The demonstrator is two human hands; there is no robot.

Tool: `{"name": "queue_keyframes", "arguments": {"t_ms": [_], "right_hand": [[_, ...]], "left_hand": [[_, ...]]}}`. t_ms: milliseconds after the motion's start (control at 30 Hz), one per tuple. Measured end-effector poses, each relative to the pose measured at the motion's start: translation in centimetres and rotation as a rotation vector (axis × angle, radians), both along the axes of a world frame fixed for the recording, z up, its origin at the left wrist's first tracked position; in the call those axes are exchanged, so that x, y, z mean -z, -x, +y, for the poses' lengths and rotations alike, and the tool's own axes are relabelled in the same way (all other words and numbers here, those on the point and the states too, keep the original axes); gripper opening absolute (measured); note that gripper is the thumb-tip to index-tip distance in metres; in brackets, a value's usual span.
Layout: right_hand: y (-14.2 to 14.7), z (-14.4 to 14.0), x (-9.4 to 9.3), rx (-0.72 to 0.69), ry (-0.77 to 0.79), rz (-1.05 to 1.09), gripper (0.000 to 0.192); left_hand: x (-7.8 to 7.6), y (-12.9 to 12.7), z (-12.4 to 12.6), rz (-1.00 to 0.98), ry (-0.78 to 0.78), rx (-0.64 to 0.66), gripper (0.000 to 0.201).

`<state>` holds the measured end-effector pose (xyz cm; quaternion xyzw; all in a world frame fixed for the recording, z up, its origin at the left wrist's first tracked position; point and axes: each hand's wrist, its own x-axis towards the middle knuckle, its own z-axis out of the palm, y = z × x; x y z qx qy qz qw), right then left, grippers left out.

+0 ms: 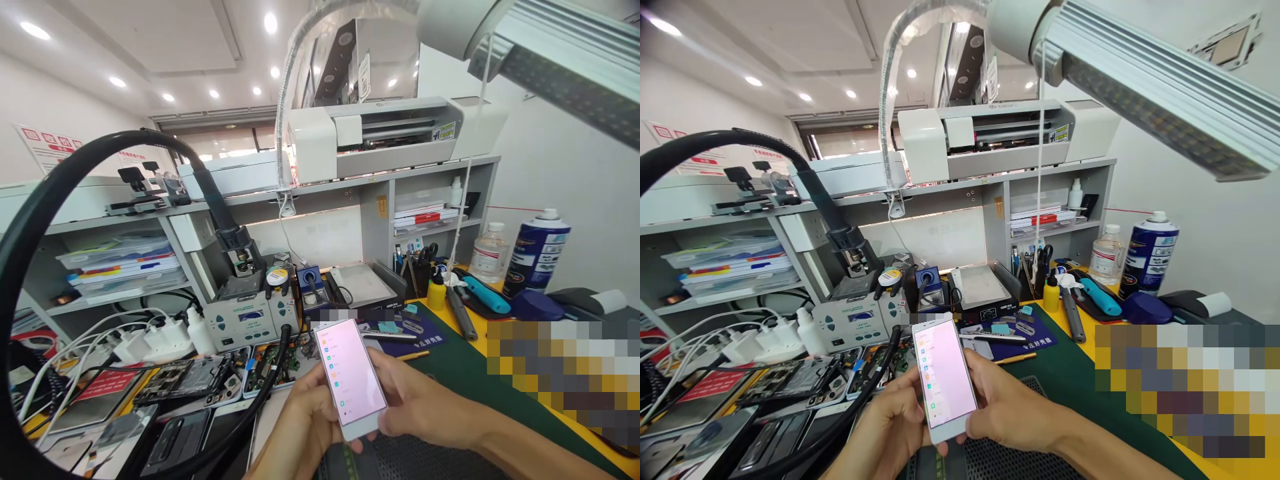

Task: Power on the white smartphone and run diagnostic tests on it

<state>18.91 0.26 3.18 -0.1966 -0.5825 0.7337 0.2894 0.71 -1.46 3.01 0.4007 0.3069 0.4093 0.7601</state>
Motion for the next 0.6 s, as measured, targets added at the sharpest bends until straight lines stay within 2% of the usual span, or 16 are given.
{"name": "queue_keyframes", "arguments": {"t_ms": [333,600], "right_hand": [[0.05,0.32,0.56,0.013,-0.026,-0.005,0.077],[0.03,0.29,0.2,0.038,0.033,-0.028,0.079]], "left_hand": [[0.19,-0.51,-0.21,0.009,0.024,-0.077,0.059],[0.1,-0.49,-0.28,0.034,0.029,-0.097,0.058]]}}
